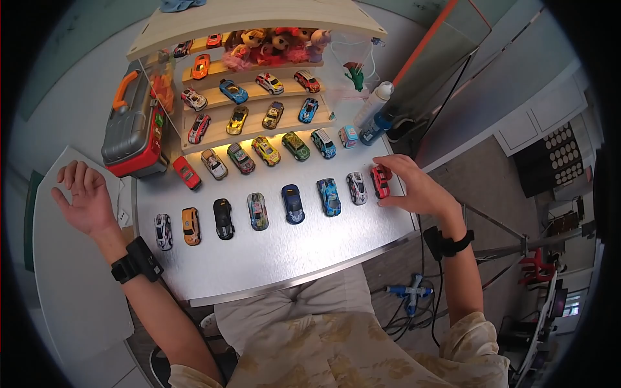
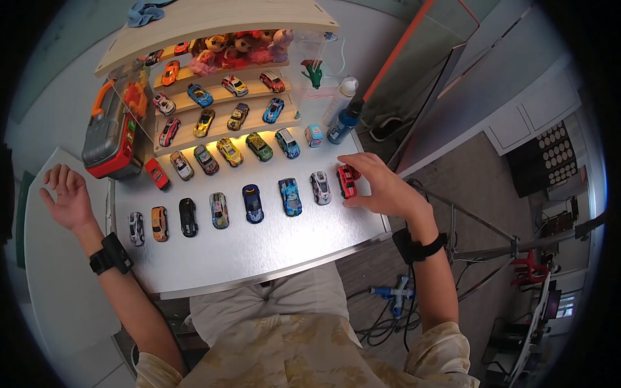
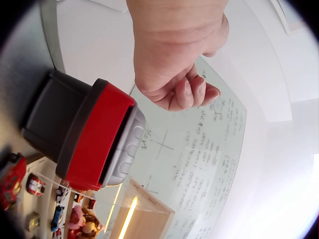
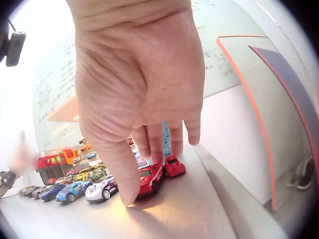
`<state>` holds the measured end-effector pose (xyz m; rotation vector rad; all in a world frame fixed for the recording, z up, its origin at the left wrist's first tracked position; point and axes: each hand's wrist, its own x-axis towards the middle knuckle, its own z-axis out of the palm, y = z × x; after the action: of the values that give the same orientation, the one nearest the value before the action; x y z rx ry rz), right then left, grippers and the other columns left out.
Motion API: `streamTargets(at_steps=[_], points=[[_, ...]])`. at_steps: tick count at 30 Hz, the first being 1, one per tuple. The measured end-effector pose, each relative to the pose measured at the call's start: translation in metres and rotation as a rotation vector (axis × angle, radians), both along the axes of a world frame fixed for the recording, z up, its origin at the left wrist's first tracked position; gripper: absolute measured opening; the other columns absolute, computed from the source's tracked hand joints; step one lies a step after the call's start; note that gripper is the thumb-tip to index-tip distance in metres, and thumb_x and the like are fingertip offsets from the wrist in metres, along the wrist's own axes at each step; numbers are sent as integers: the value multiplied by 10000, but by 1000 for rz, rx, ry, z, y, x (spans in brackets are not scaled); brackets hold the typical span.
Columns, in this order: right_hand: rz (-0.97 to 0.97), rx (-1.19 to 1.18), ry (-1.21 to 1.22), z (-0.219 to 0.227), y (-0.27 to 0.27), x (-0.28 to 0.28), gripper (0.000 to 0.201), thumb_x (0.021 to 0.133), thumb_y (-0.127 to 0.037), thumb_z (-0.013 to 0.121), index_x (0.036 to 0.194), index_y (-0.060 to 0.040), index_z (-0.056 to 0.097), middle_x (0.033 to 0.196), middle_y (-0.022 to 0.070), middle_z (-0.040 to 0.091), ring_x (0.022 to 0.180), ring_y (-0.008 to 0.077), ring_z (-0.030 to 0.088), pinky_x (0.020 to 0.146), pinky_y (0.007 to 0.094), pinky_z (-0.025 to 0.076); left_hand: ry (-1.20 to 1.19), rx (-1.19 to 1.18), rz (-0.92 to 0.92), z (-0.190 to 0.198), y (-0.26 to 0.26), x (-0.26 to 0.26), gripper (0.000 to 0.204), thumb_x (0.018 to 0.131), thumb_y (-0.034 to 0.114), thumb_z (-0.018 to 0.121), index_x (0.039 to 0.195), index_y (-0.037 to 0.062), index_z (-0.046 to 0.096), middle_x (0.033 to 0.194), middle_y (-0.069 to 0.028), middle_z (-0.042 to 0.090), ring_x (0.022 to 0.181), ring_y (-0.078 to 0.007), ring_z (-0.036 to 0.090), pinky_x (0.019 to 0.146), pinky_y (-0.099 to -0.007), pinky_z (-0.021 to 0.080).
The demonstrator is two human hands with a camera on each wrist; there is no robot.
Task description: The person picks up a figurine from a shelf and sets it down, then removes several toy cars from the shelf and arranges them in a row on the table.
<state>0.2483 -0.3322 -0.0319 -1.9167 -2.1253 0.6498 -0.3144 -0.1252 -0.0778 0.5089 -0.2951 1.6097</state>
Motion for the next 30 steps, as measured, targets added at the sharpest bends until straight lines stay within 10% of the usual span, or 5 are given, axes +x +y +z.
streamTargets(at_steps=[30], points=[[-20,-67,-8,4,0,-1,846,758,-83,875,1508,-87,482,1519,179,458,1431,327,441,1167,417,450,-5,27,-11,-1,1,0,403,1095,423,418,967,49,501,798,-36,428,619,-145,341,555,-300,267]])
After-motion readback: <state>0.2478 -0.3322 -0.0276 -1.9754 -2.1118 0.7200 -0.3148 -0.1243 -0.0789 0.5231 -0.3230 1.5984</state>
